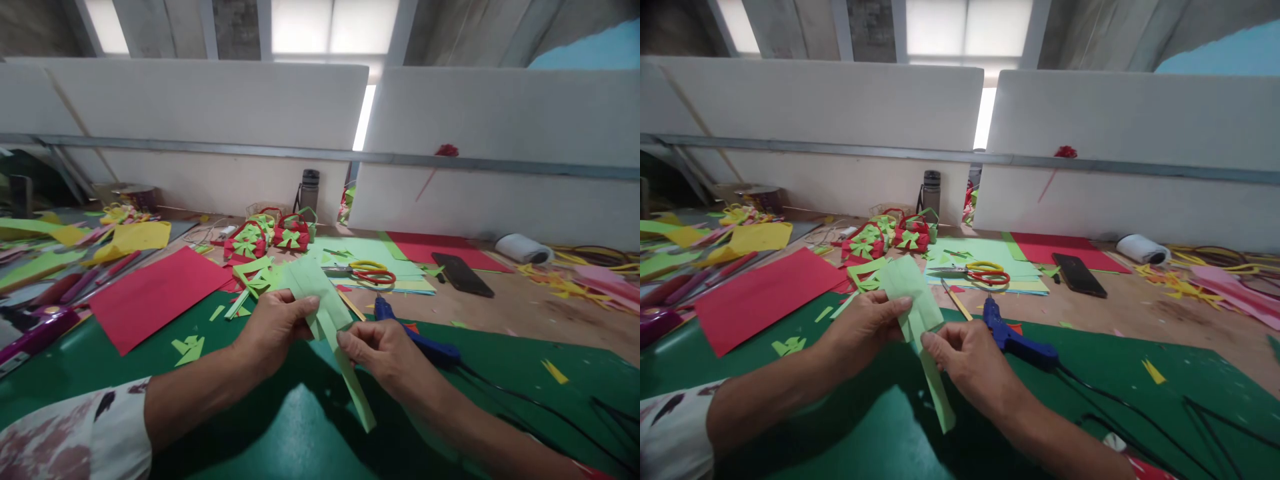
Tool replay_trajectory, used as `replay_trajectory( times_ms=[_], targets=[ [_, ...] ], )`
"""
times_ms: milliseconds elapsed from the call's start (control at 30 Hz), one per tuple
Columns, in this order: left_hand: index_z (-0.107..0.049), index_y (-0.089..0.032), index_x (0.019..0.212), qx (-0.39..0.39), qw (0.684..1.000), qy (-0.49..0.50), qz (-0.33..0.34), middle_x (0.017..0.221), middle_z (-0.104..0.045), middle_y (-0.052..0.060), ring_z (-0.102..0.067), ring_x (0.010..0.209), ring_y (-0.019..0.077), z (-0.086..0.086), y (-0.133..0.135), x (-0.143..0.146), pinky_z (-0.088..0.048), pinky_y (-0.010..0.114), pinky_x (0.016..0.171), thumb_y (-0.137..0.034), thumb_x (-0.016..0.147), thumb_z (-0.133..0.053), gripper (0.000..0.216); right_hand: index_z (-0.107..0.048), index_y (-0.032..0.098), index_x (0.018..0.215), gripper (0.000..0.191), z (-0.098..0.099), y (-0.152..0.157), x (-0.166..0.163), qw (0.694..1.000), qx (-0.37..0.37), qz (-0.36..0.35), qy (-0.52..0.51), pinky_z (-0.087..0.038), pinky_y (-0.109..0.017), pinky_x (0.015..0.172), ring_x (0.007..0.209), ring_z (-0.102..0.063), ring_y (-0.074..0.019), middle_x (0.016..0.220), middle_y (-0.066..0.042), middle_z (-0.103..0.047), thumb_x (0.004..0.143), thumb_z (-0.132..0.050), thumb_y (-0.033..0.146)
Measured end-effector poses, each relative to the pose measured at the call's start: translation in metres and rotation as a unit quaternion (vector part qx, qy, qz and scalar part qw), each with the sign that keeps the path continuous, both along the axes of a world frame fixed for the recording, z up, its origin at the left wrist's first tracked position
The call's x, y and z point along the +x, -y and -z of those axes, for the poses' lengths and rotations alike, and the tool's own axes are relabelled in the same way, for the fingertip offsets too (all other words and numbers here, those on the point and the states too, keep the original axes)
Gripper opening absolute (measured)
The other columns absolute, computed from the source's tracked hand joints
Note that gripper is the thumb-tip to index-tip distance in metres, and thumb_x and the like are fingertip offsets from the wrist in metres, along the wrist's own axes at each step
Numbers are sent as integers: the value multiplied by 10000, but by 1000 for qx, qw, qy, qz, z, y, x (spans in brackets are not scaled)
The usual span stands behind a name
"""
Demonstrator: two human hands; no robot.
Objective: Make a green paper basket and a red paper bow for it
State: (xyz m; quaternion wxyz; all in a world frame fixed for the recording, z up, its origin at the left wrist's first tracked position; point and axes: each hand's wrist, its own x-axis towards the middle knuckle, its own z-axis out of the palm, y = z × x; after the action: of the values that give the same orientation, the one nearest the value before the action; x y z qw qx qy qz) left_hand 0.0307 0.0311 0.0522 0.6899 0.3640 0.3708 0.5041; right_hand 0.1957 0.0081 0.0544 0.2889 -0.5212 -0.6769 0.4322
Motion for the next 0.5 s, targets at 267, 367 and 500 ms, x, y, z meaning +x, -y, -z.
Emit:
replay_trajectory(
  times_ms=[267,367,500],
  targets=[
    [-652,-65,845,-7,1000,7,8,755,-690,100,-647,644,188,3,-1,0,-529,308,614,-242,597,-782,332,-486,180,514,263,-1,1,-4,999,-38,24,-27,-252,-218,431,432,-319,-67,471,58,-415,717,-566,327],
    [-648,-64,843,-3,1000,6,5,758,-687,98,-644,642,186,3,-1,0,-526,303,609,-241,601,-781,328,-478,179,512,253,-1,2,-3,998,-33,25,-37,-252,-214,430,434,-311,-63,471,64,-401,715,-569,300],
    [-640,-60,858,4,1000,13,10,763,-685,99,-641,643,187,3,1,1,-524,308,608,-246,607,-780,342,-537,158,535,217,-2,3,-5,995,-73,31,-56,-283,-208,439,435,-357,-61,484,45,-476,721,-572,265]
  ],
)
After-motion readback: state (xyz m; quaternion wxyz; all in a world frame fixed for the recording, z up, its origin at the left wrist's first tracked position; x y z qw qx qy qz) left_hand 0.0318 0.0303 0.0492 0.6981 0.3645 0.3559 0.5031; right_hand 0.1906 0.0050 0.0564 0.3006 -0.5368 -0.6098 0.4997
